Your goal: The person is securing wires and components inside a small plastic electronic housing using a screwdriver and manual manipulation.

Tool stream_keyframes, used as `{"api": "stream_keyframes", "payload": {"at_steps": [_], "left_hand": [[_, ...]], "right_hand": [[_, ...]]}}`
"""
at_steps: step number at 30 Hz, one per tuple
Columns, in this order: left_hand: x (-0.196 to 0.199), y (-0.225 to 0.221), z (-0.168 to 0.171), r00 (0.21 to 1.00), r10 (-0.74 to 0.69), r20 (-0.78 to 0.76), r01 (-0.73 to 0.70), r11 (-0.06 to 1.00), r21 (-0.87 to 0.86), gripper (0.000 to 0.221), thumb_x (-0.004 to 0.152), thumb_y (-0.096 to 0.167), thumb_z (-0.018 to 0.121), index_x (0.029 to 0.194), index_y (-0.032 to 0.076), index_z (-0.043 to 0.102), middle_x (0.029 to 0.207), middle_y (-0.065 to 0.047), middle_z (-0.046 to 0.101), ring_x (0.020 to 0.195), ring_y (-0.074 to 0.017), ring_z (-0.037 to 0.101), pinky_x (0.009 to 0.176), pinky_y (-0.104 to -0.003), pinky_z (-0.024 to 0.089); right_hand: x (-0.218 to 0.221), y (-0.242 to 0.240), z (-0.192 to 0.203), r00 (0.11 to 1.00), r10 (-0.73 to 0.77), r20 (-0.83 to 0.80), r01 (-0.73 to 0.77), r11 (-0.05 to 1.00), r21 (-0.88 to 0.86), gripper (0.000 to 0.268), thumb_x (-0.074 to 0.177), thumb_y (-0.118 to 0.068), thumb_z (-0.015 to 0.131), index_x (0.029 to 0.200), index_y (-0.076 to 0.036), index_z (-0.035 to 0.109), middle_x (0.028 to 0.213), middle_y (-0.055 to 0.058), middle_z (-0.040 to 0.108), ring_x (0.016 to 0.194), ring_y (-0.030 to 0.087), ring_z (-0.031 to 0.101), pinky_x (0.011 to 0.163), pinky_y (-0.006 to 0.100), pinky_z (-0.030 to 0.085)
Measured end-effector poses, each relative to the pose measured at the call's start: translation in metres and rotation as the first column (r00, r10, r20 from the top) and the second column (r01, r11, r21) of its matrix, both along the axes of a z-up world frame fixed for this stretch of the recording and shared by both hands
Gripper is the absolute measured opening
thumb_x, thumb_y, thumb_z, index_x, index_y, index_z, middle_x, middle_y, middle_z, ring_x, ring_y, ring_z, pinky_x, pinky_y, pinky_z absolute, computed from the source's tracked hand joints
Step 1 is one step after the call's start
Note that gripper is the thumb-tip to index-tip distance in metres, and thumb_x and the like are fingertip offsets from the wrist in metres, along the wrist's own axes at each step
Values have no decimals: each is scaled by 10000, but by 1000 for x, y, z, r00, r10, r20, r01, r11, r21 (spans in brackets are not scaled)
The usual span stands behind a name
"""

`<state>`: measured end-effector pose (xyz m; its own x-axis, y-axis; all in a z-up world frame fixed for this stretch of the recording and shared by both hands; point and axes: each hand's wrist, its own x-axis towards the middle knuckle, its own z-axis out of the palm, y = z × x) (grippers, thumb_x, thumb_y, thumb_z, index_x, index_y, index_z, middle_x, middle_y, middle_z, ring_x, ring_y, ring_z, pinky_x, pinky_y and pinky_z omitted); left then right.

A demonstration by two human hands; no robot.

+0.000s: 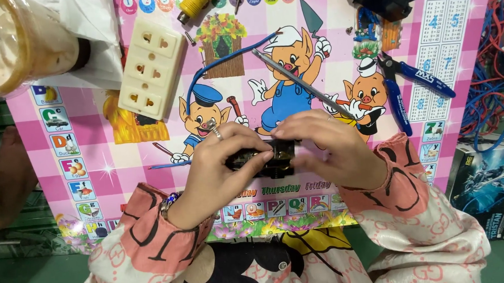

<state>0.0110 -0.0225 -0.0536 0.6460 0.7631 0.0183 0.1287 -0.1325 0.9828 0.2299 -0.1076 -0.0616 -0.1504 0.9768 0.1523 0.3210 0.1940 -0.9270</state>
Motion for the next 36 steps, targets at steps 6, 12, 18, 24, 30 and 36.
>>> {"api": "stream_keyframes", "payload": {"at_steps": [6,12,18,24,30,36], "left_hand": [[7,8,-8,996,93,-7,-93,996,-13,79,852,47,803,914,90,777,875,-70,729,799,-240,706,772,-367,563],[-5,15,-3,994,102,-37,-101,994,34,83,839,69,824,904,104,789,889,-68,735,858,-287,727,841,-394,558],[5,24,-8,958,93,-270,6,938,346,57,852,139,820,898,133,788,868,-21,705,797,-270,679,749,-395,540],[5,25,-8,938,101,-333,78,871,486,93,931,194,748,931,118,801,886,-37,696,846,-289,660,763,-395,528],[-31,15,29,949,-164,-269,282,822,494,592,776,373,862,1240,71,653,1235,-69,641,1074,-301,578,937,-451,468],[-38,13,16,895,-170,-412,401,708,582,516,789,270,788,1229,62,617,1253,-102,644,1124,-306,602,1015,-459,457]], "right_hand": [[-11,4,-4,987,-120,106,109,988,107,286,922,-207,767,1120,-3,734,1062,127,750,992,316,728,883,436,580],[-18,-3,4,939,-189,287,105,953,284,332,896,-295,800,1126,-61,752,1030,73,744,924,269,702,845,429,550],[-11,29,-6,887,-201,415,74,950,302,149,949,-101,760,1079,-30,747,1003,114,730,932,309,694,845,417,543],[-6,34,0,830,-212,516,29,940,340,168,989,-164,726,1104,-45,753,1004,106,711,933,290,660,859,415,515],[-3,-7,19,731,147,667,-239,970,47,878,747,-665,773,1436,-164,558,1432,89,525,1245,303,540,1073,466,430],[0,6,12,917,162,365,-157,987,-42,669,658,-202,923,1230,-63,606,1166,76,689,1056,269,646,986,402,473]]}}
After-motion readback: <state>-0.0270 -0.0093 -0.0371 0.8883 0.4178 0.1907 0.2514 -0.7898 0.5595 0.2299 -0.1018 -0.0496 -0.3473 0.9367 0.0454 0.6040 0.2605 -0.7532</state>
